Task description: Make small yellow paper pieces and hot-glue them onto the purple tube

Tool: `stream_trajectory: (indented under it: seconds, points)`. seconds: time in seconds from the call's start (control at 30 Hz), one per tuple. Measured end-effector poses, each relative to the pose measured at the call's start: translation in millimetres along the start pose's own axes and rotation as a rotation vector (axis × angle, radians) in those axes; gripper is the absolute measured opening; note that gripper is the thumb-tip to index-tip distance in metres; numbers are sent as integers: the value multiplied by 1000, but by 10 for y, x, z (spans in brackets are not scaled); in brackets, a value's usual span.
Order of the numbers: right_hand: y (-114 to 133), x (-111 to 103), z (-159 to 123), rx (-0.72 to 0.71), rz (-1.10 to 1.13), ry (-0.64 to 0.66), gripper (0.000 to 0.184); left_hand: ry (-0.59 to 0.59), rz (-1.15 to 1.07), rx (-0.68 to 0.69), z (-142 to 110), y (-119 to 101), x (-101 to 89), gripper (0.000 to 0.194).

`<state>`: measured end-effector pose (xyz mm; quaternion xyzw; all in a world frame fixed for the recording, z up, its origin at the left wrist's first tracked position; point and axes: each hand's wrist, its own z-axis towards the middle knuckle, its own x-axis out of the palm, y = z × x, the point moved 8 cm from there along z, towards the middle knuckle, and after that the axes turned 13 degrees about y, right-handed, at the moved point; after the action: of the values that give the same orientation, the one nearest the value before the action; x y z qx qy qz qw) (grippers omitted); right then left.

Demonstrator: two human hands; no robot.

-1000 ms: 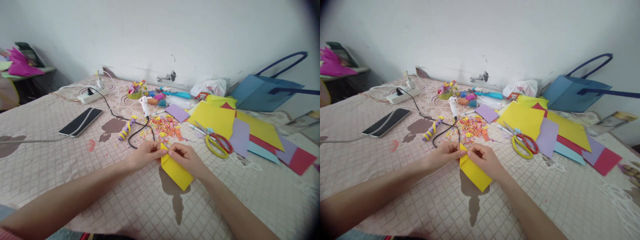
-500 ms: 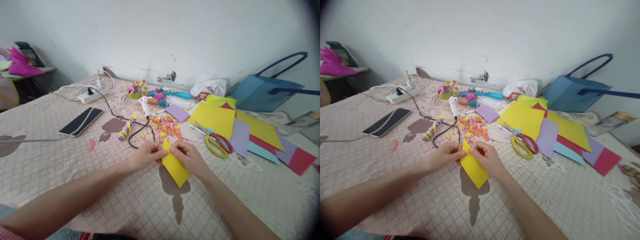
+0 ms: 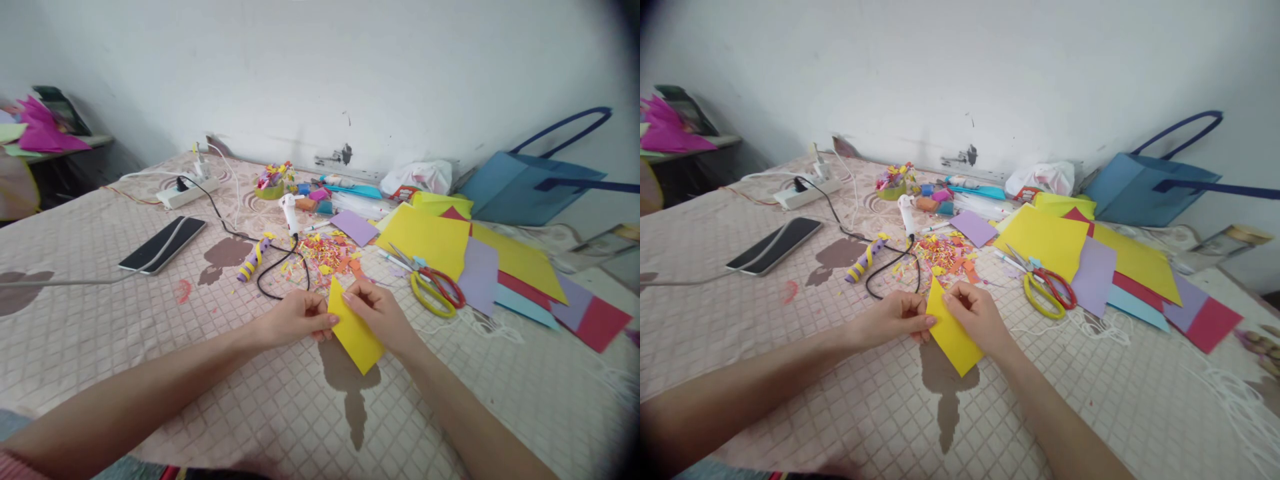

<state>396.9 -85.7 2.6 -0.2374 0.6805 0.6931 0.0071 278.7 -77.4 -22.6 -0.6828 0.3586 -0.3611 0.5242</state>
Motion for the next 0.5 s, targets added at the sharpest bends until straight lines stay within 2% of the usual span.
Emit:
stream_trajectory:
  seconds: [0.2,0.37,0.5]
  points:
    - [46,16,7,-24,-62,17,23,96,5,18,-3,-58,19,37]
    - [28,95,7,-7,1,87,24,-23,-22,41,-7,-66,-95,34]
    - [28,119,-2,1,27,97,25,-27,-61,16,2,-36,-86,33]
